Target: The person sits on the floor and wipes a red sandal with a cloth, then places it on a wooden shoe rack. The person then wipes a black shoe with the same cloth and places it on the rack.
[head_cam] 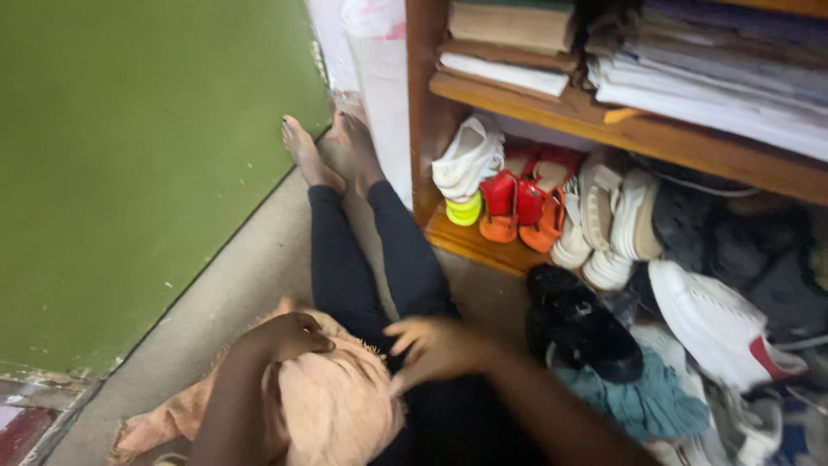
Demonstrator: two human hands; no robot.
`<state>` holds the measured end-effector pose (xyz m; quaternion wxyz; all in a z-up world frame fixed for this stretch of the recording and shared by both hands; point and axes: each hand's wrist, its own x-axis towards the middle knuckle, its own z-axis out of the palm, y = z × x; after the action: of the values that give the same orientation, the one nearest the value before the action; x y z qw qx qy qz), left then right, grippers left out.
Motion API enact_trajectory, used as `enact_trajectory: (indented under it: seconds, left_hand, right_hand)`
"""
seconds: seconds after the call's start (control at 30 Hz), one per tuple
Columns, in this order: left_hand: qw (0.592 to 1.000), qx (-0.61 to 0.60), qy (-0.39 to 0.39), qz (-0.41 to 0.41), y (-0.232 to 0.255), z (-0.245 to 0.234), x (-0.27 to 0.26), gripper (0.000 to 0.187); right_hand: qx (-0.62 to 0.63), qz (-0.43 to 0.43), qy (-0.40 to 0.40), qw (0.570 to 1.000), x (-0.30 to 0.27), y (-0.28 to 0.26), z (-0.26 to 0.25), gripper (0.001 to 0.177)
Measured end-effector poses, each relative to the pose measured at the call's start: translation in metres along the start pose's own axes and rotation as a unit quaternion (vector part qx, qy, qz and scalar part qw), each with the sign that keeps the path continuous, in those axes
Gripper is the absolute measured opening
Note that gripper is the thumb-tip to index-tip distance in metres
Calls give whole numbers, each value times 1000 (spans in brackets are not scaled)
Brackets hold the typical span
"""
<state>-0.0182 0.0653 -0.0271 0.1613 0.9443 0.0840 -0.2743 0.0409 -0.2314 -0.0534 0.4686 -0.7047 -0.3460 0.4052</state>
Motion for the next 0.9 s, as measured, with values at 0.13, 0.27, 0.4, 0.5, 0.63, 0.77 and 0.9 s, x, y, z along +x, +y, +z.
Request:
enact_trajectory:
  seconds: [0.13,0.27,0.4,0.5,0.63,0.77,0.9]
  left_hand:
    - [979,-187,62,56,-18,-38,-37,35]
    - [983,-157,80,51,-12,-113,-104,40]
    - [996,59,-12,-67,-15,-204,-140,53]
    - [983,147,-8,-113,-24,-236,-112,48]
    - [984,109,114,-86,-35,-216,-24,43]
    - [983,50,170,-36,-16,-176,62,38]
    - [986,2,168,2,9,-116,98,35]
  right_hand:
    - [41,29,-100,994,50,-23,45,99]
    - [141,91,-237,957,86,-40,42,73]
    - [53,91,-200,974,133,-65,-2,64]
    - [-44,-18,-55,997,176,-114,-53,57]
    - [-129,-248,174,944,250,-235,-112,48]
    - [-186,-413,429,781,287,-351,-157,36]
    - [-326,-359,550,680,255,-358,-207,20]
